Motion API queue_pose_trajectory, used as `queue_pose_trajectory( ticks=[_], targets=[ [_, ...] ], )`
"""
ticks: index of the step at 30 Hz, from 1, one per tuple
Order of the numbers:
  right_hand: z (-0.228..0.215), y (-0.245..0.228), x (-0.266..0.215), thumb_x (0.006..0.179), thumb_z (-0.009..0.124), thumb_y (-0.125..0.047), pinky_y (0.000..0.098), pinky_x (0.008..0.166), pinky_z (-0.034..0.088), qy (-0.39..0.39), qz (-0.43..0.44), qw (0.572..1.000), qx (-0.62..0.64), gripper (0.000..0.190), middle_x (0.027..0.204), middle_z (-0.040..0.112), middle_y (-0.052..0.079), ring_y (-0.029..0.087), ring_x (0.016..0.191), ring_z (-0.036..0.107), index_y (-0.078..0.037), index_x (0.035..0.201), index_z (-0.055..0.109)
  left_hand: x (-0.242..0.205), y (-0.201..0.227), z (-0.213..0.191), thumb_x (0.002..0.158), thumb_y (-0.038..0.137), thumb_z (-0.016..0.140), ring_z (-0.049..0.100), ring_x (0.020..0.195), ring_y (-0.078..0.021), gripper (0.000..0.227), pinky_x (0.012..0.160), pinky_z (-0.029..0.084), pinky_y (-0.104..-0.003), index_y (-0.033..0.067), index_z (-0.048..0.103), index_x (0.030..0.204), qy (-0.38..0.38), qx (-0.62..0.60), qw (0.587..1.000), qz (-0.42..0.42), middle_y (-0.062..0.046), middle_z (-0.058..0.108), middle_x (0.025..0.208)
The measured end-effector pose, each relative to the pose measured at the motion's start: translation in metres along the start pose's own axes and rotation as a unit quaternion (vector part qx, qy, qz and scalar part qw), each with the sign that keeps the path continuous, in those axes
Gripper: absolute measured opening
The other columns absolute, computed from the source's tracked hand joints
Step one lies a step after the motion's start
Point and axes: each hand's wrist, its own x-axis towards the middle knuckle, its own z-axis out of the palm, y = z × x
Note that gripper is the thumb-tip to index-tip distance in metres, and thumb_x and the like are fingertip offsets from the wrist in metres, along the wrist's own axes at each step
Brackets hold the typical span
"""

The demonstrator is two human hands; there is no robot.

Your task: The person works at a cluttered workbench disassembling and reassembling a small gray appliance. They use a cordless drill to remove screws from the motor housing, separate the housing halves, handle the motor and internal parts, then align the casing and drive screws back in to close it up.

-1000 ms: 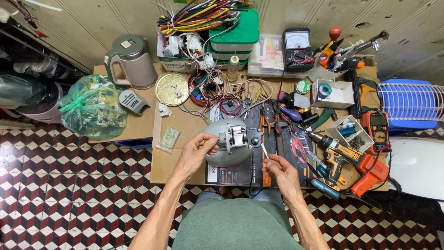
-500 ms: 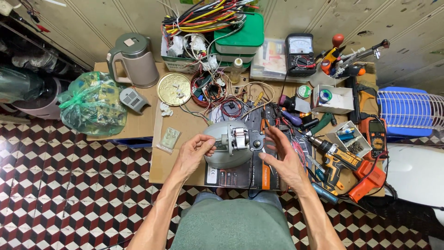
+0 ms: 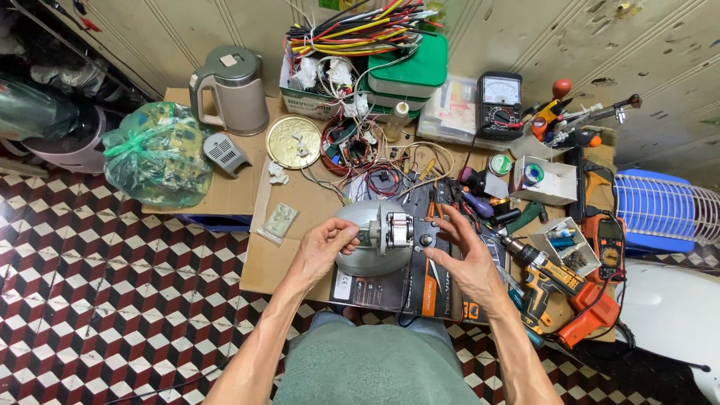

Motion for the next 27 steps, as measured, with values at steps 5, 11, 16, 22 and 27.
queue_pose_trajectory(
  ticks=[5,11,16,22,27],
  targets=[
    [-0.001,0.007,-0.001,0.081,0.079,-0.009,0.0357,0.113,0.042,0.01,0.0,1.0,-0.01,0.088,0.147,0.058,0.012,0.019,0.138,0.051,-0.007,0.157,0.034,0.0,0.003,0.002,0.097,0.024,0.069,0.067,0.08,-0.0098,0.029,0.075,0.056,-0.024,-0.001,0.07,0.111,-0.004,-0.004,1.0,0.0,-0.007,0.074,0.091],
    [-0.003,0.017,-0.001,0.081,0.08,-0.012,0.0362,0.112,0.043,0.016,0.014,1.0,0.003,0.09,0.149,0.056,0.013,0.022,0.136,0.053,-0.009,0.158,0.034,-0.005,0.017,0.005,0.094,0.017,0.07,0.071,0.088,-0.0105,0.029,0.081,0.057,-0.024,-0.0002,0.067,0.116,-0.017,-0.003,1.0,0.009,-0.007,0.076,0.097],
    [-0.002,0.016,-0.002,0.08,0.081,-0.018,0.0373,0.111,0.044,0.019,0.03,0.999,-0.001,0.09,0.15,0.055,0.013,0.024,0.135,0.054,-0.013,0.158,0.036,-0.003,0.015,0.007,0.095,0.022,0.067,0.071,0.084,-0.0102,0.028,0.079,0.059,-0.024,0.0003,0.069,0.112,-0.013,-0.009,1.0,0.005,-0.006,0.076,0.093],
    [-0.002,0.02,-0.002,0.079,0.081,-0.021,0.0378,0.11,0.044,0.033,0.036,0.999,-0.01,0.091,0.15,0.055,0.013,0.025,0.134,0.054,-0.015,0.158,0.036,-0.002,0.021,0.01,0.104,0.048,0.046,0.062,0.062,-0.0127,0.06,0.059,0.053,-0.028,-0.0018,0.072,0.086,0.076,0.112,0.989,-0.059,-0.01,0.068,0.07],
    [-0.001,0.017,-0.003,0.079,0.081,-0.019,0.0377,0.11,0.044,0.037,0.035,0.999,-0.005,0.091,0.15,0.056,0.014,0.025,0.134,0.054,-0.015,0.158,0.037,-0.011,0.038,0.013,0.101,0.046,0.051,0.058,0.066,-0.0096,0.045,0.061,0.049,-0.025,0.0056,0.068,0.108,0.06,0.158,0.986,0.007,-0.004,0.066,0.079]
  ],
)
